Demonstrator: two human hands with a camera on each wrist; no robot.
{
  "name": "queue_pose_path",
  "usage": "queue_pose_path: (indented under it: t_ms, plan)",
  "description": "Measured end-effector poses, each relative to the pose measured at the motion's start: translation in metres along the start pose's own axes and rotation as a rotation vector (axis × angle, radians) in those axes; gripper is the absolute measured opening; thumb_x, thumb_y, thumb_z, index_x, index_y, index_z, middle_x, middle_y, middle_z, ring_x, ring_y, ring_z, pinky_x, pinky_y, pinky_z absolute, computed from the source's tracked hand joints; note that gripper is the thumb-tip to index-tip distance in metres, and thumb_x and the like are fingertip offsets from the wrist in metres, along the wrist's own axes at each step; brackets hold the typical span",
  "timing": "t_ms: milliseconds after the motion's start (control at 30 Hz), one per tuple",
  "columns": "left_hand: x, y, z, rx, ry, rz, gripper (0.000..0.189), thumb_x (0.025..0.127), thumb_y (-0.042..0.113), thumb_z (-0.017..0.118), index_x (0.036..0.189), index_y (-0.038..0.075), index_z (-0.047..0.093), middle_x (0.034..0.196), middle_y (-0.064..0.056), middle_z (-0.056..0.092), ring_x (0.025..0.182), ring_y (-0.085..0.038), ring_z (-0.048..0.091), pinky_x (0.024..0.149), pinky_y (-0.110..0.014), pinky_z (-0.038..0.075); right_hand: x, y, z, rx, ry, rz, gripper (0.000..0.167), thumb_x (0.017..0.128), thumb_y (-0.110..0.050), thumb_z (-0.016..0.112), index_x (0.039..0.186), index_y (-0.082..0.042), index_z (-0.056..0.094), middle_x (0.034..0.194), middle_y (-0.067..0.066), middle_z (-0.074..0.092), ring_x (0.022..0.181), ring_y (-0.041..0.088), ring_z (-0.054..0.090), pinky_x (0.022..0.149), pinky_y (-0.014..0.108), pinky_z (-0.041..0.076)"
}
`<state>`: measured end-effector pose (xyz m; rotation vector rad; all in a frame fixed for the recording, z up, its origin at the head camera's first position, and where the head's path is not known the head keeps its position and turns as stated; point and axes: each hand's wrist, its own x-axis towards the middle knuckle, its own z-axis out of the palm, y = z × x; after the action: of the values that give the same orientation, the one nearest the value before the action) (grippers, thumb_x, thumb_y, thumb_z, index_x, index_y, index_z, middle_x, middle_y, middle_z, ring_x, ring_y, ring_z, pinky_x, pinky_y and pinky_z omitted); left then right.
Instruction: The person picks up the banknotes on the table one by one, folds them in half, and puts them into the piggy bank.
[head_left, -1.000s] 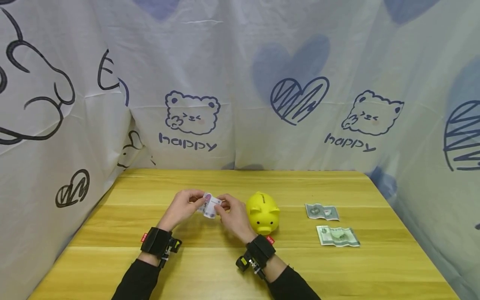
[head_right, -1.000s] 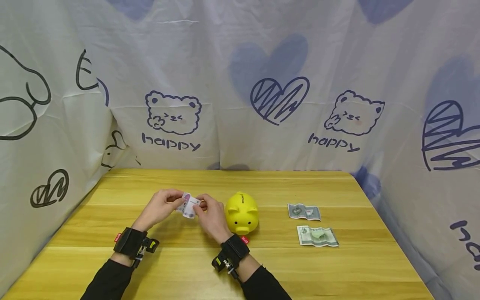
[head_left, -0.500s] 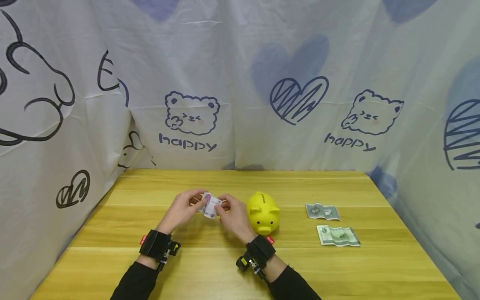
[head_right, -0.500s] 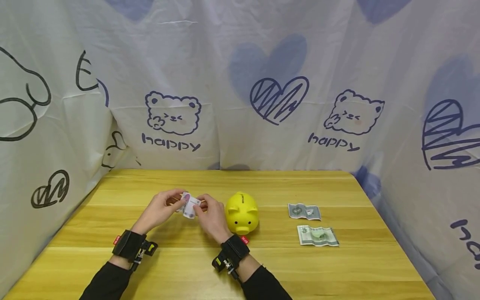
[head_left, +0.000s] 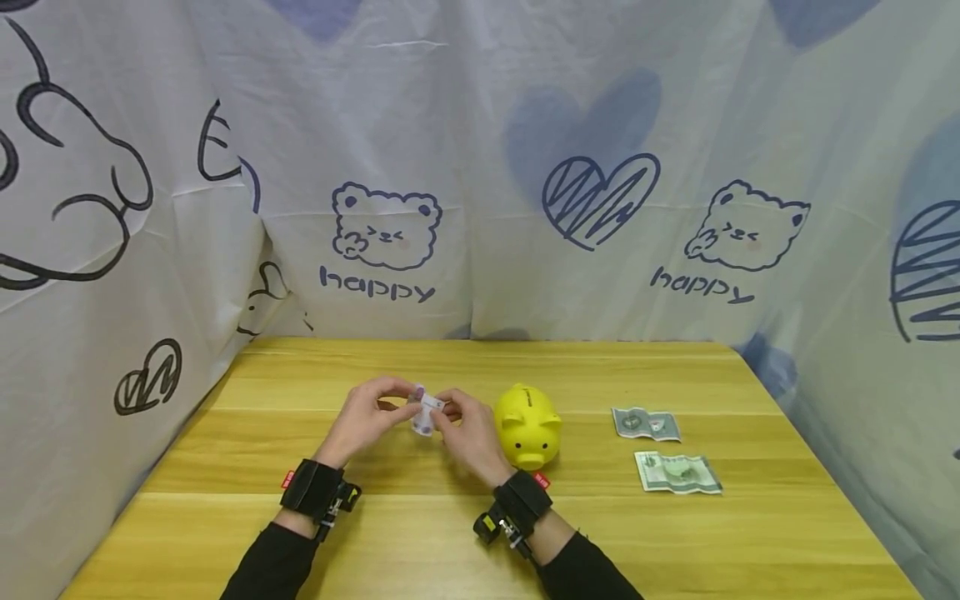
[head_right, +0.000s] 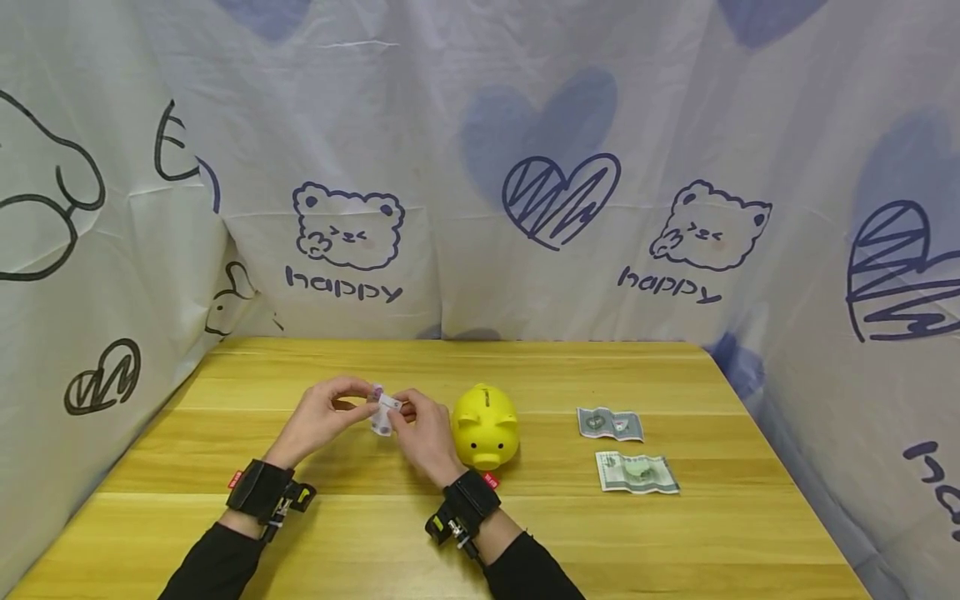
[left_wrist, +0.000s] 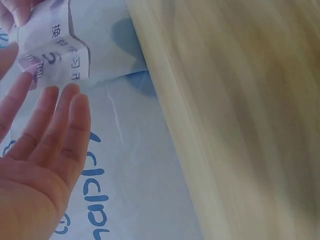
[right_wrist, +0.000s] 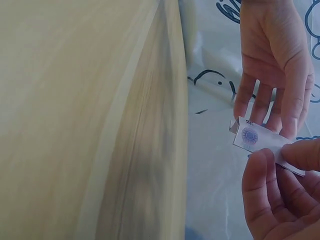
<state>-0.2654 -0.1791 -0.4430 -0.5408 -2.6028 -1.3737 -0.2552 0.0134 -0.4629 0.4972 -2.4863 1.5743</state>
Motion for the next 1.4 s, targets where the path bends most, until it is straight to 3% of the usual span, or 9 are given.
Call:
queue_pose_path:
  t_ms: [133,567,900,1400]
  plan:
    - [0.0002,0.0011,0.001,-0.023,-0.029,0.027,0.026,0.086,0.023,0.076,0.11,0.014,0.073,0.116,-0.006,0.069,0.104,-0.024,0.066,0.084,-0.035,0.057,0.0001,0.0003,0.0001,-0.031,-0.005,-0.027,0.017,0.096,-0.017,0.063,0.11,-0.009,0.07,0.092,0.005,0.072,0.083,0.014,0.066,0.067,0.022,0.052]
    - [-0.0004,0.0008,0.0035,-0.035,-0.056,0.016,0.023,0.087,0.016,0.075,0.108,0.008,0.073,0.116,-0.01,0.069,0.104,-0.027,0.069,0.085,-0.033,0.057,-0.0023,-0.0011,0.0,-0.034,-0.01,-0.055,0.018,0.096,-0.015,0.064,0.111,-0.008,0.071,0.102,0.008,0.068,0.089,0.02,0.066,0.065,0.02,0.053]
    - [0.0001,0.0019,0.0039,-0.037,-0.077,-0.017,0.017,0.088,0.015,0.073,0.105,0.013,0.074,0.108,-0.006,0.072,0.102,-0.026,0.07,0.086,-0.038,0.057,-0.0019,-0.0012,0.0004,0.11,-0.007,-0.023,0.022,0.094,-0.009,0.066,0.115,-0.004,0.066,0.093,0.012,0.069,0.081,0.02,0.067,0.06,0.019,0.055]
    - [-0.0004,0.0013,0.0036,-0.014,-0.098,-0.012,0.013,0.09,0.018,0.072,0.102,0.016,0.074,0.103,-0.003,0.073,0.099,-0.021,0.07,0.087,-0.039,0.057,-0.001,-0.0009,0.0023,0.079,-0.001,-0.045,0.027,0.094,-0.006,0.064,0.121,-0.002,0.066,0.097,0.014,0.071,0.086,0.024,0.069,0.061,0.017,0.055]
